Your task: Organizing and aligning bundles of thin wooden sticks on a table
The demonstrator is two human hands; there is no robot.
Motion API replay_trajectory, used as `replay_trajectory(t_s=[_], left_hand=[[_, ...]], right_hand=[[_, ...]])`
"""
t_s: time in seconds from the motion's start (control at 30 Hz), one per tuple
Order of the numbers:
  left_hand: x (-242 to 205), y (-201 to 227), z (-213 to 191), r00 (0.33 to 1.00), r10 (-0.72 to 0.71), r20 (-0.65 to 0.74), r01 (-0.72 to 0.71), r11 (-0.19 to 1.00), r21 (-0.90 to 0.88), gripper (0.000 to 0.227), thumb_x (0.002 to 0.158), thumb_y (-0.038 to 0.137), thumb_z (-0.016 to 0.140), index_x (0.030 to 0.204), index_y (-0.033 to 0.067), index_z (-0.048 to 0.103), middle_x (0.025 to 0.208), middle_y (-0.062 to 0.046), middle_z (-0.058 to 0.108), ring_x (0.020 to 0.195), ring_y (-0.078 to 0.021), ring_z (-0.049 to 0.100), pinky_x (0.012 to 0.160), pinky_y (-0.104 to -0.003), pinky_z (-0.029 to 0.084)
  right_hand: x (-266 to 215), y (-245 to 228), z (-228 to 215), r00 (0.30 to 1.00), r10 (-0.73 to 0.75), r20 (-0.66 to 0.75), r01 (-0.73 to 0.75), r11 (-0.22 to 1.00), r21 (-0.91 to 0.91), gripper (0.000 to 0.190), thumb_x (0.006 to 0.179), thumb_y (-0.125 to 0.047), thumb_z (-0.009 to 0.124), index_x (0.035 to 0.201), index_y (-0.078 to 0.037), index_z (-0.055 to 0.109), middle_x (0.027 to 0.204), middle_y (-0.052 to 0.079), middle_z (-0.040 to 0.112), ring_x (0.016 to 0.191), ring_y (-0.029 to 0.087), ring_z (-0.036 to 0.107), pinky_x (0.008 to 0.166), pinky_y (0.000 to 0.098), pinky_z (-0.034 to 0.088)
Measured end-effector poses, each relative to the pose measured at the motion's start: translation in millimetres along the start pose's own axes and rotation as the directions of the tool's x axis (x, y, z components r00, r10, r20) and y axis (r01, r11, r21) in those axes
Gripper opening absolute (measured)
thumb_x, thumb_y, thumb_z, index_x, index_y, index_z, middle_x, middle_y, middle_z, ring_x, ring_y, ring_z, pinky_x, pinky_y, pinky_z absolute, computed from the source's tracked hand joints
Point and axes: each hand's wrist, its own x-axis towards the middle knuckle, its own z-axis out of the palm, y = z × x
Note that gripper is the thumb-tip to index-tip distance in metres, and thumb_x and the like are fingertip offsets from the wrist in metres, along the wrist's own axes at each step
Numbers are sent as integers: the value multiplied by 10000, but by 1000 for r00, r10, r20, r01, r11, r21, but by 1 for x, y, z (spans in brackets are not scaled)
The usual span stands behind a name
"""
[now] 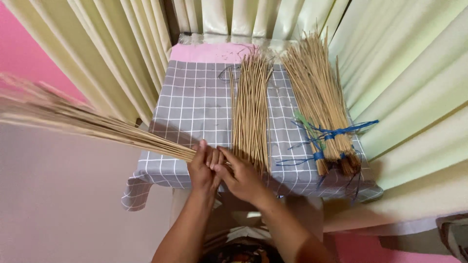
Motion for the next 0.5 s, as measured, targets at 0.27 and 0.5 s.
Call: replay_trajectory(t_s=[0.27, 0.5], left_hand=[[10, 16, -33, 889, 61, 453, -364, 693, 622, 476, 791, 48, 875, 571, 95, 455, 733, -142, 650, 850, -326, 618, 851, -414, 502], [-16, 47, -36, 970, 99, 220, -241, 353, 904, 952, 757, 508, 855, 1427, 4, 404, 1456, -255, 443, 1375, -425, 403, 1200, -637, 198]], right_hand=[[1, 29, -15, 857, 141, 496, -260, 949, 180, 561, 895, -365, 789, 1268, 39, 677, 1118, 248, 726, 1047, 357, 669, 917, 522, 512], [10, 20, -27, 877, 321, 358, -288, 947, -144, 87, 910, -37, 667, 991, -9, 681, 870, 150, 726, 748, 298, 691, 716, 427, 554]])
